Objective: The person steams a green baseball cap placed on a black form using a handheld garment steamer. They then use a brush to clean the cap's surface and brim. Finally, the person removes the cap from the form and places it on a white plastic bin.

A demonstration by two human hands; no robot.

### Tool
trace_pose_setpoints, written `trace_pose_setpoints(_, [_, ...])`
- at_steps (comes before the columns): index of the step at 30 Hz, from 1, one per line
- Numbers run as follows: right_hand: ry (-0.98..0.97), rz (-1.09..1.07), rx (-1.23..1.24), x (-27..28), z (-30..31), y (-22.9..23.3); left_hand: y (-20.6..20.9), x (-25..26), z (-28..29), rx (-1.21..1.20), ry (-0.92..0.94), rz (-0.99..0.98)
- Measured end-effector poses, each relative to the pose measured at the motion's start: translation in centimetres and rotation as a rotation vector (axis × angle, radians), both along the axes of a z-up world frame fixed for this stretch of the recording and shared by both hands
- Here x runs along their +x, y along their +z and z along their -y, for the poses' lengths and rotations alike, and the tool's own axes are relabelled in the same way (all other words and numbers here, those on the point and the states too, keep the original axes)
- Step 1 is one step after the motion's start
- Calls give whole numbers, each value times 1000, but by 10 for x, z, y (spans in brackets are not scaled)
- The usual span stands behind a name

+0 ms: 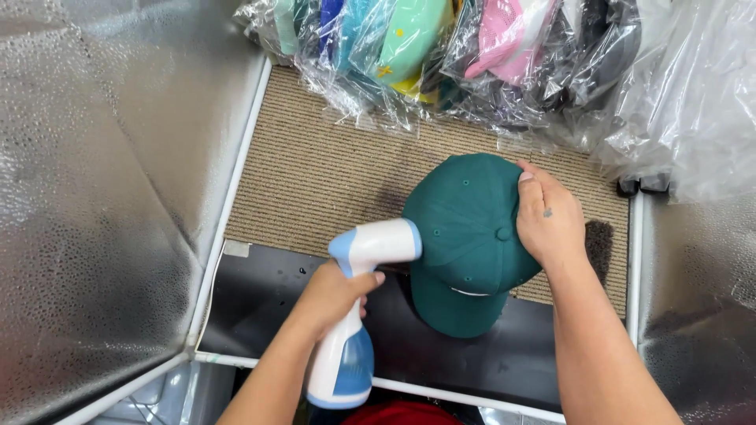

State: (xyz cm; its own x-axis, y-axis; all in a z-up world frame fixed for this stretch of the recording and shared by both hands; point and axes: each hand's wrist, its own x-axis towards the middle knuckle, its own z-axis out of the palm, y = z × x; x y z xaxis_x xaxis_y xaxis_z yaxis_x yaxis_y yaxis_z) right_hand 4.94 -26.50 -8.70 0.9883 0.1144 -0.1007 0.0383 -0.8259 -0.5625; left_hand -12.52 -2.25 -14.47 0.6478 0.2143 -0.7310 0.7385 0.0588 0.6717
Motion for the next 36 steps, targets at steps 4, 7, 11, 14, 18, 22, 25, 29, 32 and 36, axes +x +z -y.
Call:
trace_pose_setpoints(4, [0,-4,-8,1,2,-2,-1,13,-5,-22,44,27])
trace_pose_setpoints(7, [-7,-6,-4,2,-1,2,1,7,-2,-43,50,17])
trace_pose_setpoints(11, [-10,-14,4,3,0,2,-12,25,-15,-36,36,12])
trace_pose_setpoints(14, [3,-11,16,3,-1,1,-12,54,-30,1,-2,88])
trace_pose_setpoints(18, [19,-28,7,4,-1,5,10,55,-38,31,-104,84])
trace_pose_setpoints(22, [-15,-58,-20,5,2,1,6,63,-51,68,-181,3])
trace_pose_setpoints(25, [-1,-51,-13,6,2,-1,8,97,-62,148,-295,84])
trace_pose_setpoints(29, [-16,-71,3,3,-3,9,44,126,-62,227,-414,105])
trace_pose_setpoints(32, [-8,-69,6,3,-5,11,68,126,-66,292,-480,75])
trace_pose_setpoints(36, [-4,-79,10,1,-5,13,105,158,-59,578,-778,125])
